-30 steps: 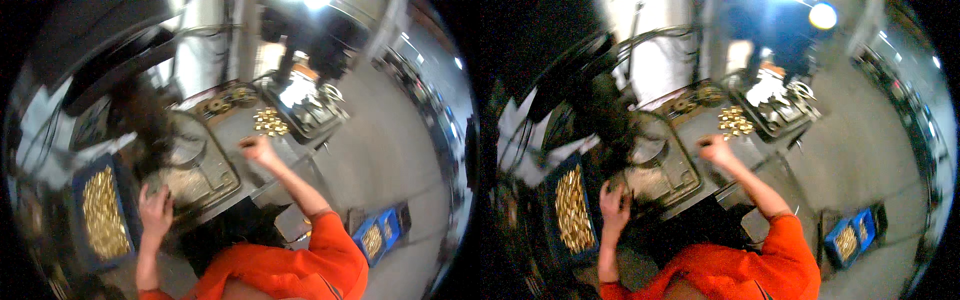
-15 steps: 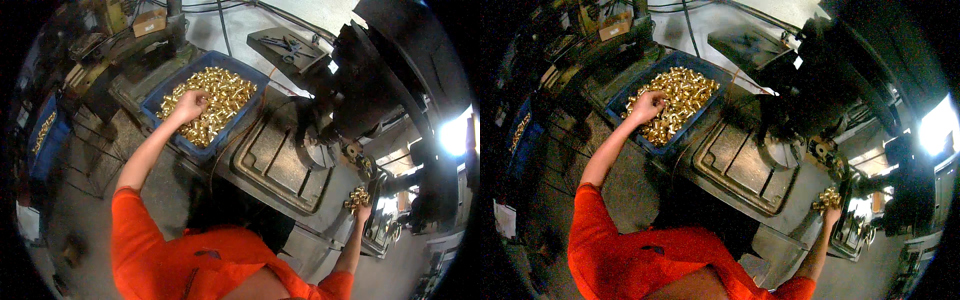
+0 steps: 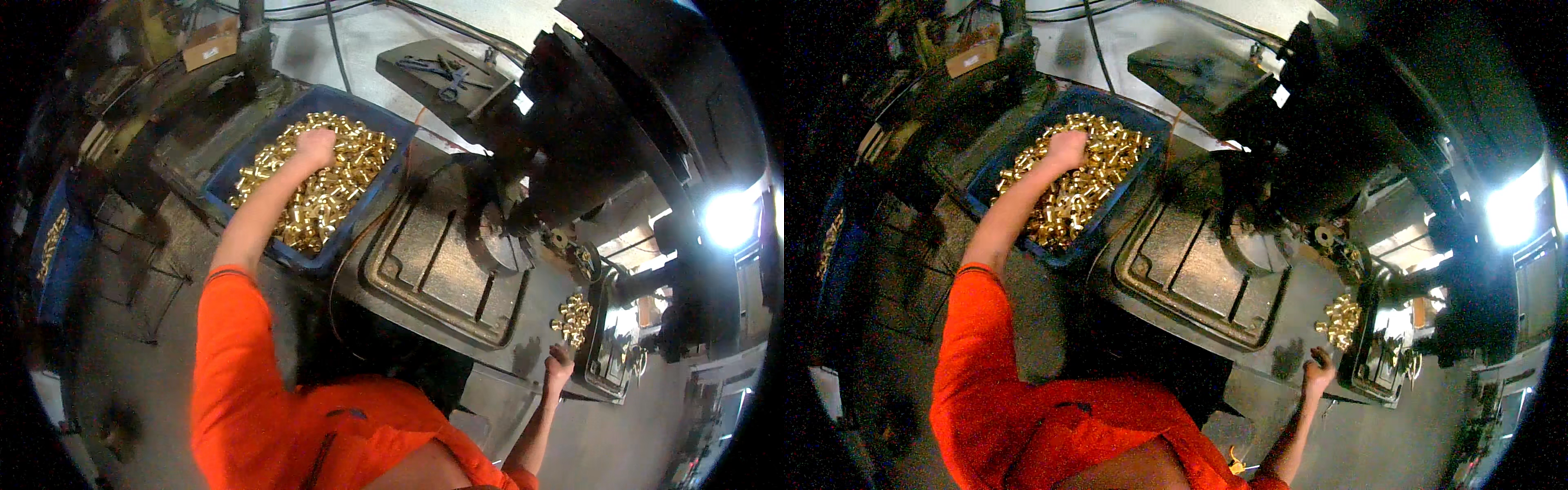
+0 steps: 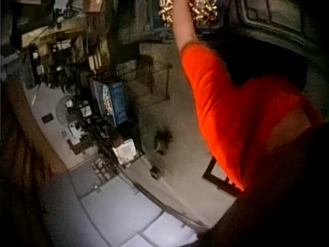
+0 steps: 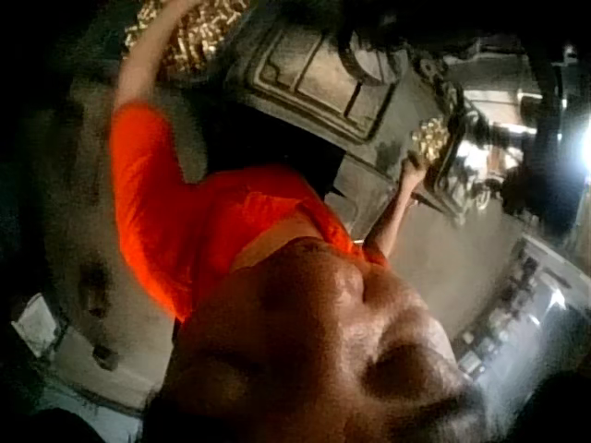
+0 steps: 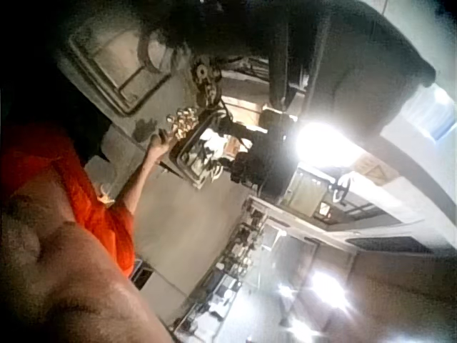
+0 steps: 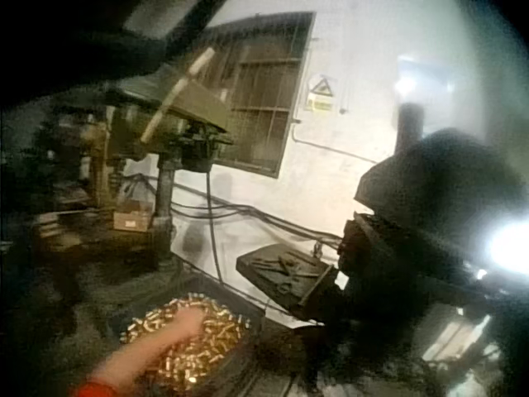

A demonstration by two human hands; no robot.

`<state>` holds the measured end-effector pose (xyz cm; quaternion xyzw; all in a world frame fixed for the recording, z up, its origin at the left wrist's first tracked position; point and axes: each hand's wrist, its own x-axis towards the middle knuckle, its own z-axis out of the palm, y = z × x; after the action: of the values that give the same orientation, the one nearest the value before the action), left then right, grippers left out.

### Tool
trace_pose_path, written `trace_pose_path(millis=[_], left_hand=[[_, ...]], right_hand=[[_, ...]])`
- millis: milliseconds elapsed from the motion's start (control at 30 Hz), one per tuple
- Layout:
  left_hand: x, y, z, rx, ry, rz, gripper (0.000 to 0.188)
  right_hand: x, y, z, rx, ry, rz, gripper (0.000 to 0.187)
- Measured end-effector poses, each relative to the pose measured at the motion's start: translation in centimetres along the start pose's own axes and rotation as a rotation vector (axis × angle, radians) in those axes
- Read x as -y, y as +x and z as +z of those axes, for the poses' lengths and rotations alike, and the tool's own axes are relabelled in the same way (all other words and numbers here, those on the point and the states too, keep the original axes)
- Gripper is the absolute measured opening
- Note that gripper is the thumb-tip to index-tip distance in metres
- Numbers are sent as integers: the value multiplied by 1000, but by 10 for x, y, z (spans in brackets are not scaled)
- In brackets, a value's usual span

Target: The person repeatedly picks small brass-colored metal pieces from a blue bin, places them into a press machine, operates the lever, and removes the processed pieces. The person continues this cycle throughout the clip, accumulating finished pieces on the work surface.

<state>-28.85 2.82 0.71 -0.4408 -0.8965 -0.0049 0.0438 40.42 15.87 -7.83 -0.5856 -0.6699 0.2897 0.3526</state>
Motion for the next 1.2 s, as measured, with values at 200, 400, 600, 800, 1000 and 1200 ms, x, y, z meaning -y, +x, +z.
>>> trace_pose_path(millis=[200, 400, 600, 800, 1000, 1200], left_hand=[[9, -28, -4, -241, -171, 90, 22], [-74, -109, -48, -358, -722, 776, 16], [-175, -182, -50, -181, -834, 1417, 12], [-190, -197, -40, -156, -894, 1431, 16], [-189, -200, -40, -61, -953, 1437, 17], [-193, -205, -28, 544, -1609, 835, 21]], right_hand=[[75, -34, -5, 92, 35, -33, 37], [168, -57, 44, 460, 272, -207, 44], [223, -68, 108, 1022, 731, 66, 41], [213, -71, 106, 1015, 935, 223, 31], [211, -72, 102, 1050, 966, 225, 25], [212, -68, 102, 979, 959, 164, 22]])
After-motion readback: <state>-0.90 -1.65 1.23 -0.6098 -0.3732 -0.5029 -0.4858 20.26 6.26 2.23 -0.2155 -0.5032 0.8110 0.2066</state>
